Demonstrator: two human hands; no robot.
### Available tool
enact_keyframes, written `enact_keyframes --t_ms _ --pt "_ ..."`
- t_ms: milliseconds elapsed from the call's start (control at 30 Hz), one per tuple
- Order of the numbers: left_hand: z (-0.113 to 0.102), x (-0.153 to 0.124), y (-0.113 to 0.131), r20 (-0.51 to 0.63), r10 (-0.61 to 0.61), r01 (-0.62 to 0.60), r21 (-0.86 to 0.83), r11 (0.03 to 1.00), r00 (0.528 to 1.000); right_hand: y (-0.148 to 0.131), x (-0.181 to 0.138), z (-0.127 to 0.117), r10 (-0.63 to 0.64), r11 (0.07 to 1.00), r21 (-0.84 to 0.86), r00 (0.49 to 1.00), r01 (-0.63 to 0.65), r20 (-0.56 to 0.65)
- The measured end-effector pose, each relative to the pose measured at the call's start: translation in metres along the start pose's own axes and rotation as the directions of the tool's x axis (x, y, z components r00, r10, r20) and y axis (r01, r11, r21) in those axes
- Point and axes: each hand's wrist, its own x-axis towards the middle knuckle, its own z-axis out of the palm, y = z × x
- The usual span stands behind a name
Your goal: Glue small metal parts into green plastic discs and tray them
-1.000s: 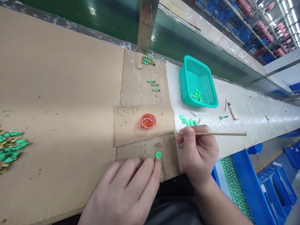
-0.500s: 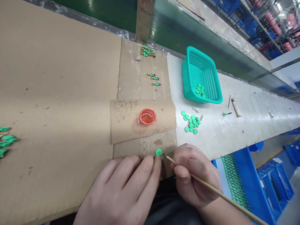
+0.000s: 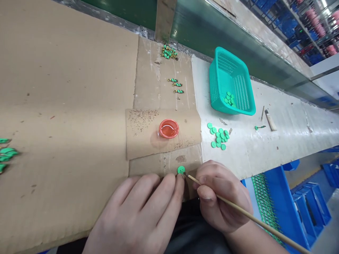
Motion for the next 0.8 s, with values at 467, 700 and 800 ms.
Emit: enact_keyframes --t_ms 467,700,800 --pt "0.001 0.0 0.002 -0.023 -0.032 0.032 -0.005 0.999 0.999 0.002 0.001 0.002 0.125 0.992 0.045 0.969 -0.118 -0.214" --pt "0.0 0.001 0.003 -0.019 -0.045 0.046 0.028 0.999 0.999 0.01 0.059 0.006 0.068 0.997 -0.009 0.96 -0.073 -0.272" --pt "0.0 0.0 0.002 -0.009 -0.035 0.036 0.055 0.998 0.999 0.018 0.072 0.015 0.085 0.996 -0.019 0.972 -0.091 -0.217"
